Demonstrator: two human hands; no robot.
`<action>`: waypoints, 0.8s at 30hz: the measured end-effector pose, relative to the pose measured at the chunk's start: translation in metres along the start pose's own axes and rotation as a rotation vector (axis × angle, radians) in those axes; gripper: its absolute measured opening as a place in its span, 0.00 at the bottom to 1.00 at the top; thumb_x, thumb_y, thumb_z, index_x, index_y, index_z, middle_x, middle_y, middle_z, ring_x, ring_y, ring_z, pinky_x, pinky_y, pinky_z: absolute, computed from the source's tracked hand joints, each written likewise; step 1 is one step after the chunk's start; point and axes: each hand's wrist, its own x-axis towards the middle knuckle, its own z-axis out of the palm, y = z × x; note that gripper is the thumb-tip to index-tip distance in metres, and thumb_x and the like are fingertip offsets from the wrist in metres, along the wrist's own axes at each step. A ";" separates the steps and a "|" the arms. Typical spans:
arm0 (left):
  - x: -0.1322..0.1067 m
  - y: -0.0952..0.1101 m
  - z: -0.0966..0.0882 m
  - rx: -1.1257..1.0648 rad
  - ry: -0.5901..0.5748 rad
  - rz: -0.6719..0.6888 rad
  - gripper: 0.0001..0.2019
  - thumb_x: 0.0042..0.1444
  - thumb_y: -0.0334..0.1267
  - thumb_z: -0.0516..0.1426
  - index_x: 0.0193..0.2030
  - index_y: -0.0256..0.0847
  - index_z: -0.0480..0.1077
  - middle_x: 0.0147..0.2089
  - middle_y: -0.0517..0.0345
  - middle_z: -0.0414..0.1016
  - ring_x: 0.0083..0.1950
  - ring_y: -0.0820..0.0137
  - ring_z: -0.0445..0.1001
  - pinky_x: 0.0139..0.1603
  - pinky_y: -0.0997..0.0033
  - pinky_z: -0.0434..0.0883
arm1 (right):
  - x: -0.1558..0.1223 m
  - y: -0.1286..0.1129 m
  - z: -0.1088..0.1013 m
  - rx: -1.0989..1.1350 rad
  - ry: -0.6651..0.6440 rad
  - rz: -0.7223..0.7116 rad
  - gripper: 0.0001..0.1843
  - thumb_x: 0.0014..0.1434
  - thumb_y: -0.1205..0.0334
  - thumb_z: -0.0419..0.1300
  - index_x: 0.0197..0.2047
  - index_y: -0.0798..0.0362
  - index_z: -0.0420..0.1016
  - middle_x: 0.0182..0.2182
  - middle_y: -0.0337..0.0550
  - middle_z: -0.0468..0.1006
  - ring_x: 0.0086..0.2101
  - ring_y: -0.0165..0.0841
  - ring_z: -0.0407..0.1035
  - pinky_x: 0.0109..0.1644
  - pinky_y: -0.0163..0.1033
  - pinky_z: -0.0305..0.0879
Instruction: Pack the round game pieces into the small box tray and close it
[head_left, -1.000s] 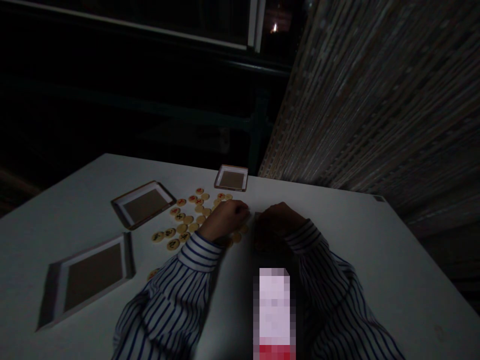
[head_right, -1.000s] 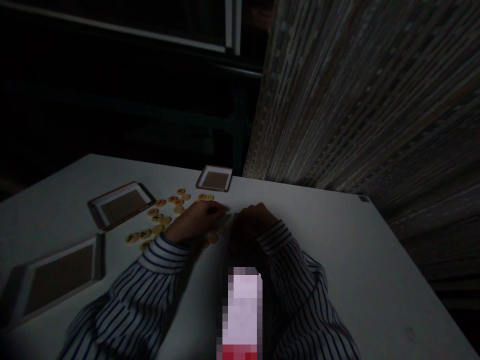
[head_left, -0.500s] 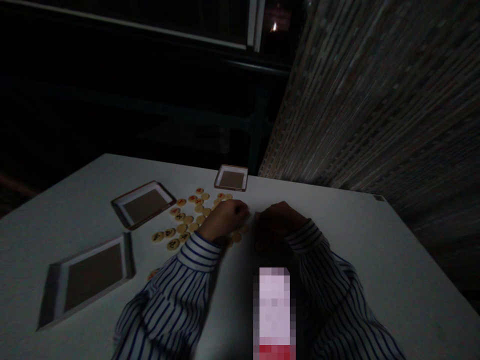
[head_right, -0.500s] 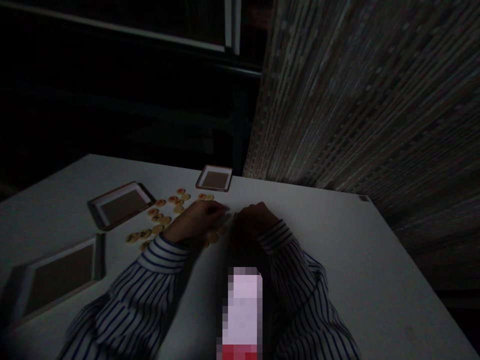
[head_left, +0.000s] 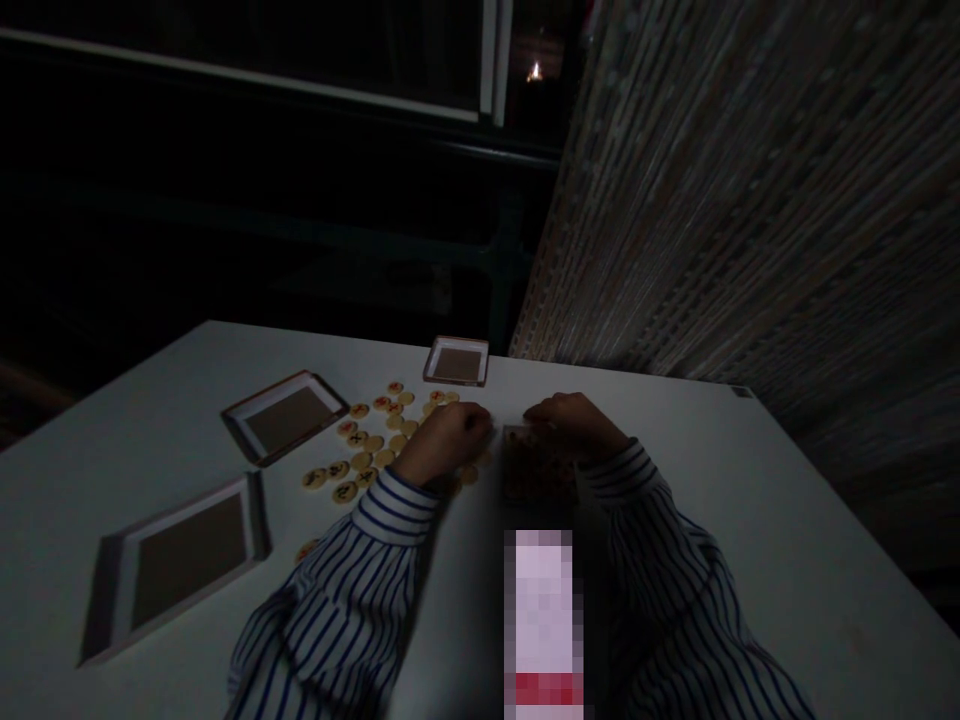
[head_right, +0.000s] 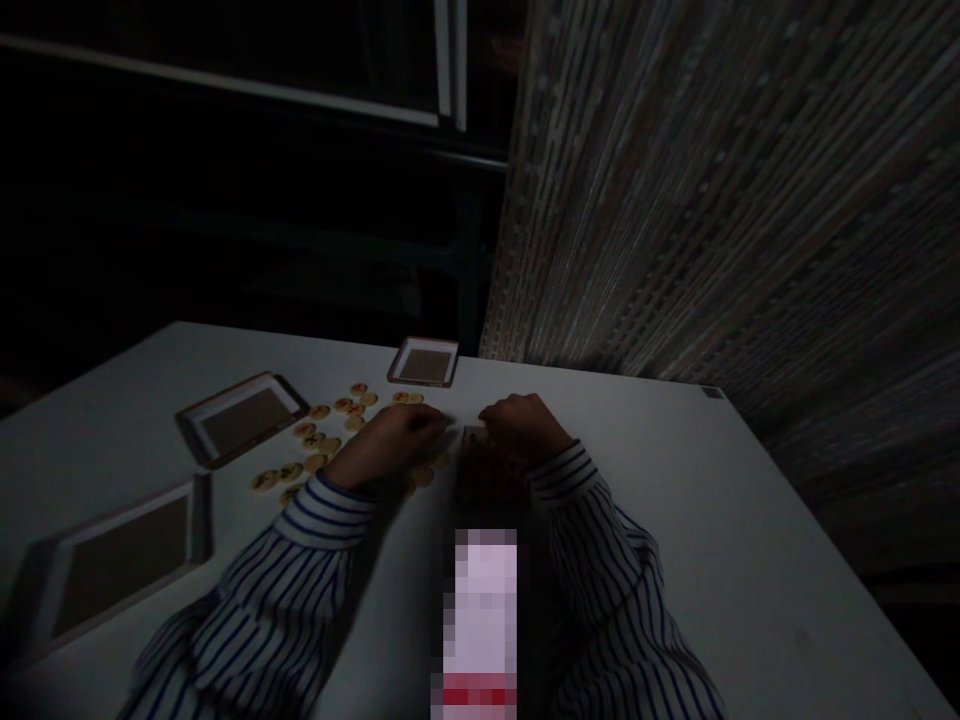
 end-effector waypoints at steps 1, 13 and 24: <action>-0.001 0.001 0.001 0.009 0.008 0.018 0.14 0.54 0.41 0.48 0.35 0.37 0.72 0.33 0.53 0.75 0.34 0.68 0.70 0.35 0.71 0.62 | -0.005 0.001 0.000 0.009 0.025 0.023 0.17 0.59 0.62 0.45 0.48 0.50 0.69 0.43 0.45 0.74 0.44 0.34 0.66 0.46 0.37 0.57; -0.047 -0.005 0.049 -0.065 0.207 0.004 0.18 0.56 0.41 0.45 0.47 0.37 0.68 0.46 0.51 0.73 0.47 0.67 0.70 0.49 0.68 0.65 | -0.081 0.006 0.069 0.309 0.517 0.175 0.18 0.57 0.64 0.47 0.48 0.59 0.66 0.42 0.52 0.73 0.41 0.34 0.67 0.46 0.40 0.63; -0.075 -0.008 0.088 -0.147 0.256 -0.093 0.19 0.55 0.41 0.46 0.50 0.34 0.65 0.48 0.47 0.72 0.49 0.65 0.70 0.50 0.63 0.67 | -0.095 -0.013 0.115 0.708 0.537 0.417 0.19 0.56 0.60 0.48 0.50 0.56 0.66 0.34 0.48 0.75 0.31 0.32 0.70 0.34 0.39 0.69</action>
